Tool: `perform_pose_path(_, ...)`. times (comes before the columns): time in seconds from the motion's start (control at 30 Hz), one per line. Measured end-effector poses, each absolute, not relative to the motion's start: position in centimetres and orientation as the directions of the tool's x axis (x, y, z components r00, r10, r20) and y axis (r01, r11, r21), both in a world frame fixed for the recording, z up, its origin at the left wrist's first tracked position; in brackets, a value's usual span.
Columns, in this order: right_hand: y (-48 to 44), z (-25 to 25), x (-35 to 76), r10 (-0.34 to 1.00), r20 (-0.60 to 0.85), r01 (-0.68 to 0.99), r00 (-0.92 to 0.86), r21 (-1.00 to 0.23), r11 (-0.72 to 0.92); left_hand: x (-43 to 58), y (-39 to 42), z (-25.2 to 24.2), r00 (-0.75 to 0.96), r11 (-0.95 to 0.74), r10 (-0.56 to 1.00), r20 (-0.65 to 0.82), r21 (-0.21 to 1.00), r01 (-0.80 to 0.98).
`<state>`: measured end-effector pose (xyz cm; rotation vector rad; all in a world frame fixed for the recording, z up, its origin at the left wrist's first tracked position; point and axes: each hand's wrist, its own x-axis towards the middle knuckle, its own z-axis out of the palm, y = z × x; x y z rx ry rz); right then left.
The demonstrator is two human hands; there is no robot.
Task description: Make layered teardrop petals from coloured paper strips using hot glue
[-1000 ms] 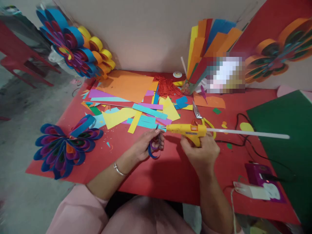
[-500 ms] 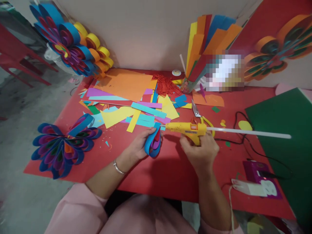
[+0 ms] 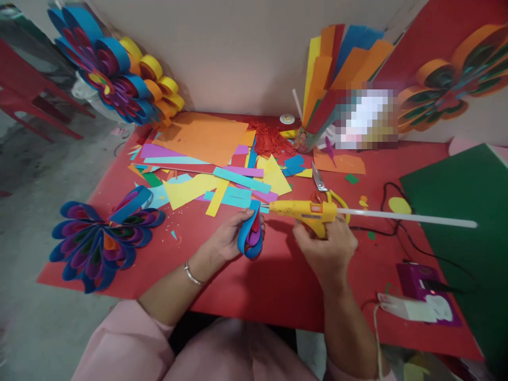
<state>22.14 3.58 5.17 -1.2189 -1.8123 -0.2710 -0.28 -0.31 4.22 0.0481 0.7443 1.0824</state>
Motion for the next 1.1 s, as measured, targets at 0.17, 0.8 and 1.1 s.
perform_pose_path(0.17, 3.52, 5.09, 22.18, 0.623, 0.776, 0.83, -0.096, -0.283, 0.481, -0.27, -0.37, 4.23, 0.26, 0.494, 0.818, -0.513, 0.396, -0.774)
perform_pose_path(0.8, 3.41, 4.98, 22.2, 0.657, 0.75, 0.858, -0.075, -0.287, 0.425, -0.55, -0.43, 3.68, 0.335, 0.53, 0.815, -0.473, 0.374, -0.761)
perform_pose_path(1.1, 3.44, 5.19, 22.18, 0.624, 0.776, 0.838, -0.093, -0.277, 0.47, -0.45, -0.44, 3.85, 0.327, 0.528, 0.815, -0.479, 0.381, -0.759)
